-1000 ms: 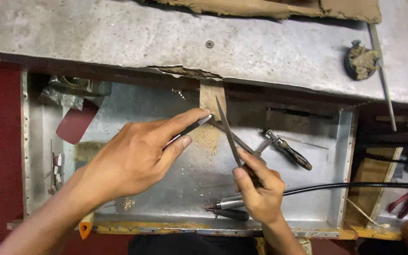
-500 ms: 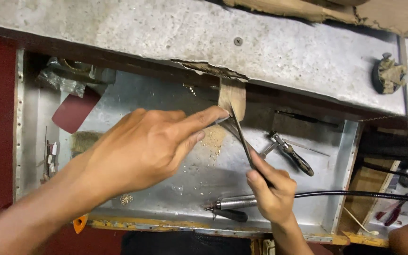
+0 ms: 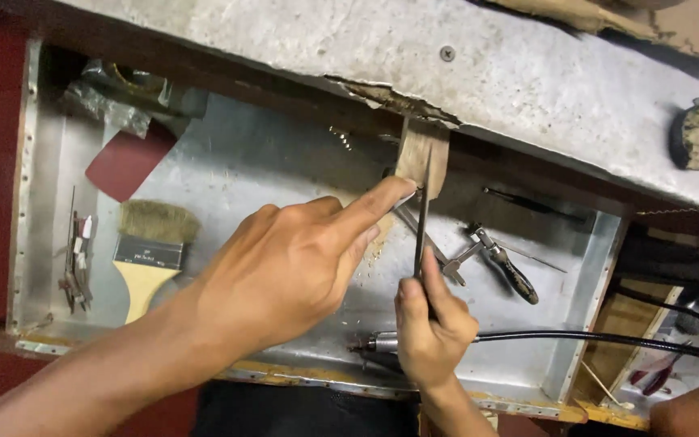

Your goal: The person is using a hand file to shape and smooth a small metal piece held in pliers at a jeweler's workbench.

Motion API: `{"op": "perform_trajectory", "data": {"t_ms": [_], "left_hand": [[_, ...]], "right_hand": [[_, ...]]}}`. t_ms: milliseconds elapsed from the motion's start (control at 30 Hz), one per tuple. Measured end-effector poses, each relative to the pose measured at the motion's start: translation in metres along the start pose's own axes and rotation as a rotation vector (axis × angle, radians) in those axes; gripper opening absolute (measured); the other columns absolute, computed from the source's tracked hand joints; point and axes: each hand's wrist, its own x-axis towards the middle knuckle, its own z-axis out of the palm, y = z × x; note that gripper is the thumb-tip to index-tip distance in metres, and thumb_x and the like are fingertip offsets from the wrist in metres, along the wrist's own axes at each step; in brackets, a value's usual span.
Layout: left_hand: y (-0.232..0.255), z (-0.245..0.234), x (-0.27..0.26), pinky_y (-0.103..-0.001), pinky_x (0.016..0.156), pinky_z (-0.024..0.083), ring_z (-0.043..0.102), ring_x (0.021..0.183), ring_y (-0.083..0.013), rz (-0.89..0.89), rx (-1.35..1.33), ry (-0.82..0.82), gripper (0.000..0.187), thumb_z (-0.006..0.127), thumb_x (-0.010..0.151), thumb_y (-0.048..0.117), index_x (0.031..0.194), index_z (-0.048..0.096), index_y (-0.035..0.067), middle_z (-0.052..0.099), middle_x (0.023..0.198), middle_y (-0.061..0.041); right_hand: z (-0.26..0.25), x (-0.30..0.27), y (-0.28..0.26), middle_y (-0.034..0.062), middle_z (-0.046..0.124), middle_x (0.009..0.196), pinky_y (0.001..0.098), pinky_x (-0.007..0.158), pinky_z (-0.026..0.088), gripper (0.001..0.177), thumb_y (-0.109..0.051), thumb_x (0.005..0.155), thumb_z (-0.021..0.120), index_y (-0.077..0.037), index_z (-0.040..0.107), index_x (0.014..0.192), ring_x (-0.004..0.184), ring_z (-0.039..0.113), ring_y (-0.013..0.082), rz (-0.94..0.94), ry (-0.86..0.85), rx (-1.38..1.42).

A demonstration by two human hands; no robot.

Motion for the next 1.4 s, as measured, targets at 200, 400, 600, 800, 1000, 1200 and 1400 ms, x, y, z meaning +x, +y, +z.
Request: {"op": "perform_trajectory", "data": {"t_ms": [200, 400, 600, 800, 1000, 1200, 1400], "left_hand": [[-0.003, 0.001, -0.001, -0.053, 0.037, 0.046, 0.058, 0.042, -0.0363, 0.057, -0.006, 0.027, 0.056, 0.050, 0.105, 0.023, 0.159, 0.039, 0.026, 0.067, 0.073, -0.014], [-0.004, 0.001, -0.002, -0.057, 0.043, 0.045, 0.060, 0.048, -0.0442, 0.053, -0.014, 0.061, 0.054, 0.050, 0.103, 0.023, 0.157, 0.045, 0.024, 0.067, 0.074, -0.017], [-0.002, -0.006, 0.000, -0.055, 0.041, 0.046, 0.061, 0.048, -0.0400, 0.041, -0.021, -0.004, 0.055, 0.051, 0.103, 0.021, 0.157, 0.045, 0.022, 0.066, 0.070, -0.017], [-0.005, -0.001, 0.000, -0.056, 0.038, 0.044, 0.058, 0.045, -0.0413, 0.070, 0.035, 0.054, 0.056, 0.055, 0.102, 0.022, 0.157, 0.045, 0.025, 0.065, 0.069, -0.015], [0.001, -0.003, 0.000, -0.054, 0.040, 0.048, 0.054, 0.041, -0.0356, 0.004, 0.112, -0.002, 0.057, 0.054, 0.103, 0.025, 0.158, 0.041, 0.031, 0.057, 0.068, -0.010], [-0.017, 0.028, -0.005, -0.039, 0.052, 0.053, 0.047, 0.063, -0.0234, 0.244, 0.765, 0.376, 0.073, 0.067, 0.092, 0.013, 0.158, 0.042, 0.032, 0.039, 0.079, -0.003], [-0.013, 0.016, -0.003, -0.031, 0.051, 0.029, 0.031, 0.062, -0.0181, 0.382, 1.115, 0.461, 0.071, 0.042, 0.099, -0.004, 0.163, 0.040, 0.029, 0.032, 0.075, 0.001]], "right_hand": [[-0.001, -0.025, 0.000, 0.0019, 0.055, 0.062, 0.0241, 0.048, 0.043, 0.046, -0.005, 0.097, 0.063, 0.003, 0.055, 0.141, 0.052, 0.046, 0.0078, 0.043, 0.042, -0.053], [0.010, -0.018, -0.009, 0.0030, 0.044, 0.057, 0.0255, 0.042, 0.040, 0.043, 0.000, 0.098, 0.058, 0.005, 0.054, 0.140, 0.045, 0.039, 0.0097, 0.024, 0.044, -0.041], [-0.017, 0.020, 0.000, -0.0035, 0.050, 0.065, 0.0240, 0.048, 0.037, 0.044, 0.001, 0.101, 0.060, 0.001, 0.052, 0.144, 0.052, 0.043, 0.0079, -0.083, -0.152, 0.054], [-0.040, 0.025, 0.011, -0.0031, 0.059, 0.059, 0.0223, 0.038, 0.034, 0.038, -0.009, 0.103, 0.061, 0.000, 0.054, 0.140, 0.043, 0.042, 0.0062, -0.211, -0.256, -0.017], [-0.057, 0.071, -0.031, 0.0209, 0.068, 0.127, 0.0257, 0.098, 0.061, 0.036, -0.003, 0.092, 0.071, 0.007, 0.064, 0.126, 0.115, 0.072, 0.0234, -0.199, -0.327, -0.250], [-0.055, 0.041, -0.039, -0.0022, 0.055, 0.049, 0.0182, 0.051, 0.050, 0.049, -0.016, 0.101, 0.056, 0.000, 0.048, 0.147, 0.043, 0.050, 0.0042, -0.076, -0.215, -0.247], [-0.045, 0.033, -0.034, 0.0002, 0.056, 0.050, 0.0201, 0.046, 0.050, 0.043, -0.007, 0.103, 0.052, -0.002, 0.049, 0.146, 0.042, 0.054, 0.0092, -0.054, -0.362, -0.047]]}}
